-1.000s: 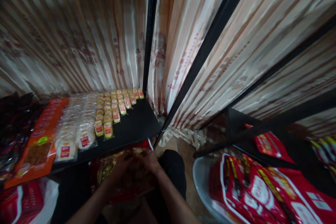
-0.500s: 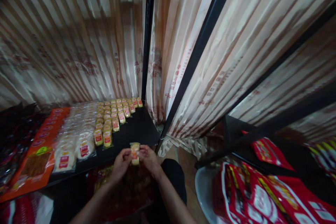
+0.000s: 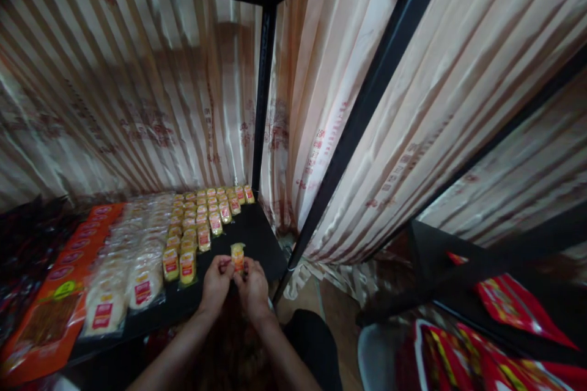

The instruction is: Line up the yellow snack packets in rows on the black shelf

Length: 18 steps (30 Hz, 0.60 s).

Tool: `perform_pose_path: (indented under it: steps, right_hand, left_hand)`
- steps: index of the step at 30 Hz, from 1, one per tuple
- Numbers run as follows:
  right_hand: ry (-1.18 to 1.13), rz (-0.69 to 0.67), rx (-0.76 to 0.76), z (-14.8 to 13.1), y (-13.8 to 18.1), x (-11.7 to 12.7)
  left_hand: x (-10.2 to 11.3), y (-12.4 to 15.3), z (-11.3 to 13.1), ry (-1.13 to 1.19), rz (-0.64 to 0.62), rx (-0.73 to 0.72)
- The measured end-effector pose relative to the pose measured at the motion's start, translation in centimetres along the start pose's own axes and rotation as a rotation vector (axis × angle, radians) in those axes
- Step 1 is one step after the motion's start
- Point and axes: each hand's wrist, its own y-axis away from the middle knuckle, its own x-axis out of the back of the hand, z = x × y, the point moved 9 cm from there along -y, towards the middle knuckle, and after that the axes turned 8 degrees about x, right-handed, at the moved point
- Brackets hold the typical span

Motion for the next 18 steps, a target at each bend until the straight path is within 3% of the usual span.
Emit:
perform_pose_path:
  steps: [6,12,18]
  right_hand:
    - [0.187,0.030,0.027,-0.5,-3.2,-0.6]
    - [0.129,0.096,0.060,-0.2,-6.3,-1.5]
    - [0.114,0.128,0.114,-0.3,-9.2,-2.3]
  left_hand:
    - [-0.4,-1.9,1.9,-0.125,-0.002,0.016]
    - [-0.3,-3.9,3.4,-0.277,0.070,0.022]
    - [-1.3,-6.3,3.4,-0.208,0.049,0.018]
